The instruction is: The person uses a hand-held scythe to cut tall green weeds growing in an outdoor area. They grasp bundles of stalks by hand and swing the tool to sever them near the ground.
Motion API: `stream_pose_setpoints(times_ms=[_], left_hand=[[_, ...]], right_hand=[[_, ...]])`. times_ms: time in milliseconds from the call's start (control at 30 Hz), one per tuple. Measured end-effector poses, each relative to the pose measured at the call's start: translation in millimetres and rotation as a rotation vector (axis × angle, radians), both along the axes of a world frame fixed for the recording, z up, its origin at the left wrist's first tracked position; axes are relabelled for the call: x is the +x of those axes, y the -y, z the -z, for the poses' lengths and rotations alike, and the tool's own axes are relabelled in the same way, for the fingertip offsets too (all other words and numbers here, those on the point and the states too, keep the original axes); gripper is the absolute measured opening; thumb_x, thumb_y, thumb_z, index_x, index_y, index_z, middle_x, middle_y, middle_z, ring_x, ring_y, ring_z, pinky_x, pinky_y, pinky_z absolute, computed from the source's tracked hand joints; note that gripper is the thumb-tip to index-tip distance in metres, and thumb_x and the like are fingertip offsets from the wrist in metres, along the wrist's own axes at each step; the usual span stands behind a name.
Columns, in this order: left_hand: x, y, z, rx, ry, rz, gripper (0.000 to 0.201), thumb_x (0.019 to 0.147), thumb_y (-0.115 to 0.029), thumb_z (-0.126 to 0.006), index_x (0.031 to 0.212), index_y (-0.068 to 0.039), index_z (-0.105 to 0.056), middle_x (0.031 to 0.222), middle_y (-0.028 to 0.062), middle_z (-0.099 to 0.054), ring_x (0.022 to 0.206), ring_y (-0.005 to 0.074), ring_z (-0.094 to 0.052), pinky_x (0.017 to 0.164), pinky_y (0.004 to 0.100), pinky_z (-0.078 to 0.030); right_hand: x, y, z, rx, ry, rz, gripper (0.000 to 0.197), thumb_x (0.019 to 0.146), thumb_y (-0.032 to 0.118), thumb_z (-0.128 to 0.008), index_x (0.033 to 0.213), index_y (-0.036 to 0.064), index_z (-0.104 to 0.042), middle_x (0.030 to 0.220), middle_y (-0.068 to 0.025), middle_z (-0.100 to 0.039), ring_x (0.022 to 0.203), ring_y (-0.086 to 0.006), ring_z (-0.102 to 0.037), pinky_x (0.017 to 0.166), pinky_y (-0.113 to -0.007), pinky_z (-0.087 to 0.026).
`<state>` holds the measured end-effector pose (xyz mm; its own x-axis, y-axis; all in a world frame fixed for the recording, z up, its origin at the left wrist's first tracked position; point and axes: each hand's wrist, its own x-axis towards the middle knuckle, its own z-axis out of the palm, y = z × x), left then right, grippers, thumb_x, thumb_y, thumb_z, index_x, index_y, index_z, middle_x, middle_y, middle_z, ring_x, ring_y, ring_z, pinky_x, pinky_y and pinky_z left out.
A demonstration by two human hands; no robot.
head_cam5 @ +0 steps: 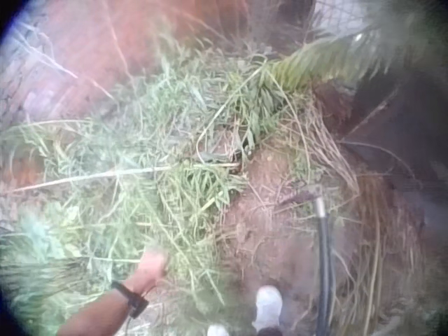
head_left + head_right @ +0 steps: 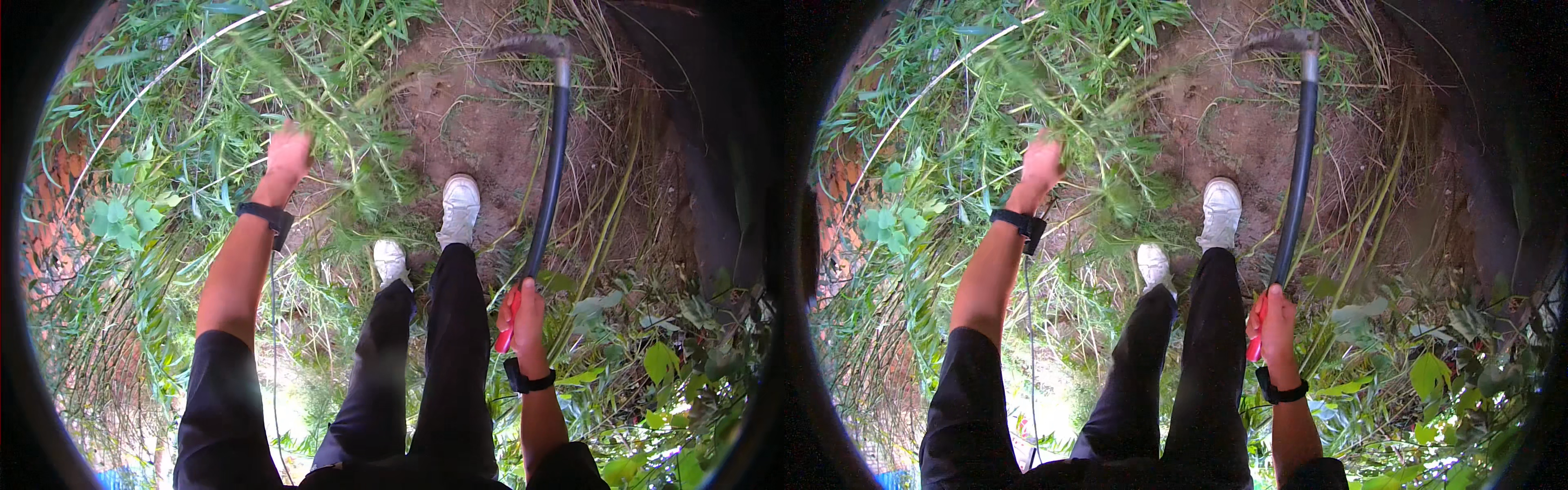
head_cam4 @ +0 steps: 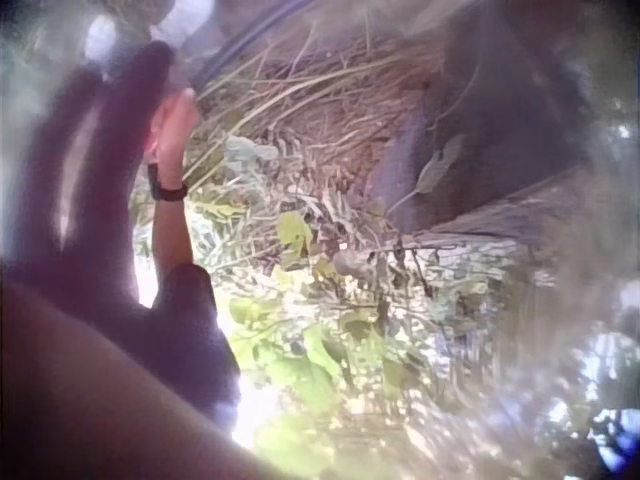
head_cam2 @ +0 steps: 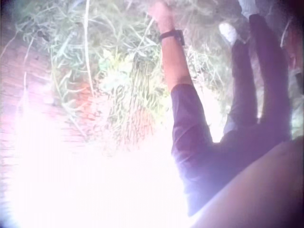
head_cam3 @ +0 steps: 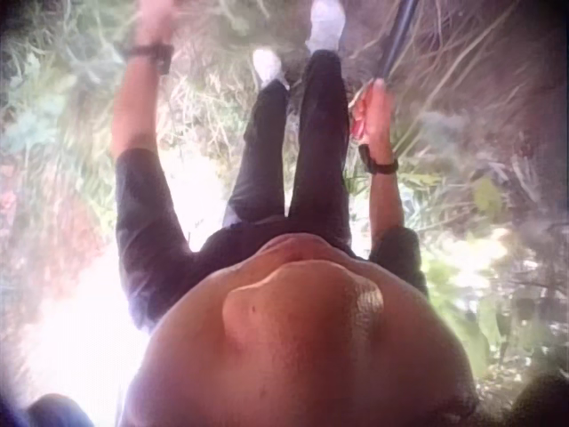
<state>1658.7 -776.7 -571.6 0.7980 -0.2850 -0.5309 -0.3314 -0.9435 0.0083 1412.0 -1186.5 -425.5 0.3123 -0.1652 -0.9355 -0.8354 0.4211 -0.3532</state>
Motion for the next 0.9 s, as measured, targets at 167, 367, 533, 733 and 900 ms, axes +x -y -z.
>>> stream_pose_setpoints(times_ms=[167,367,533,733,900], left_hand=[[-9,0,24,0.091,0.124,-0.285,0.065,0.080,-0.023,-0.073,0.134,-0.001,-0.046,0.126,0.0171,-0.053,0.120,0.0343,-0.048,0.099,0.0451,-0.042],[9,5,35,0.231,-0.001,-0.161,0.066,0.085,-0.038,-0.065,0.135,0.001,-0.048,0.130,0.0171,-0.053,0.122,0.0341,-0.049,0.100,0.0475,-0.040],[13,7,47,0.117,-0.079,-0.306,0.065,0.086,-0.045,-0.062,0.131,0.001,-0.050,0.121,0.0211,-0.063,0.118,0.0343,-0.057,0.101,0.0473,-0.042],[1,16,29,0.135,-0.125,-0.382,0.034,0.087,-0.033,-0.065,0.104,-0.003,-0.066,0.094,0.0168,-0.071,0.102,0.0306,-0.066,0.096,0.0431,-0.047],[-23,5,39,0.134,0.133,-0.297,0.030,0.084,-0.024,-0.064,0.106,-0.003,-0.065,0.096,0.0173,-0.071,0.102,0.0327,-0.065,0.096,0.0410,-0.048]], right_hand=[[-7,4,1,-0.045,-0.062,-0.172,0.050,0.104,0.045,-0.038,0.070,0.0097,-0.046,0.049,-0.0023,-0.042,0.036,-0.0126,-0.039,0.035,-0.027,-0.032],[2,6,-11,0.007,-0.106,-0.229,0.044,0.103,0.040,-0.048,0.071,0.0089,-0.048,0.050,-0.0012,-0.045,0.038,-0.0101,-0.043,0.037,-0.026,-0.035],[13,17,-16,-0.001,-0.044,-0.332,0.043,0.103,0.040,-0.047,0.072,0.0091,-0.048,0.052,-0.0009,-0.045,0.038,-0.0099,-0.043,0.037,-0.026,-0.035],[12,27,-30,-0.039,-0.121,-0.262,0.046,0.103,0.042,-0.045,0.070,0.0091,-0.047,0.051,-0.0016,-0.045,0.037,-0.0111,-0.041,0.036,-0.026,-0.034],[10,36,-34,-0.044,-0.079,-0.289,0.049,0.102,0.046,-0.045,0.070,0.0092,-0.047,0.050,-0.0018,-0.044,0.036,-0.0119,-0.040,0.035,-0.027,-0.033]])
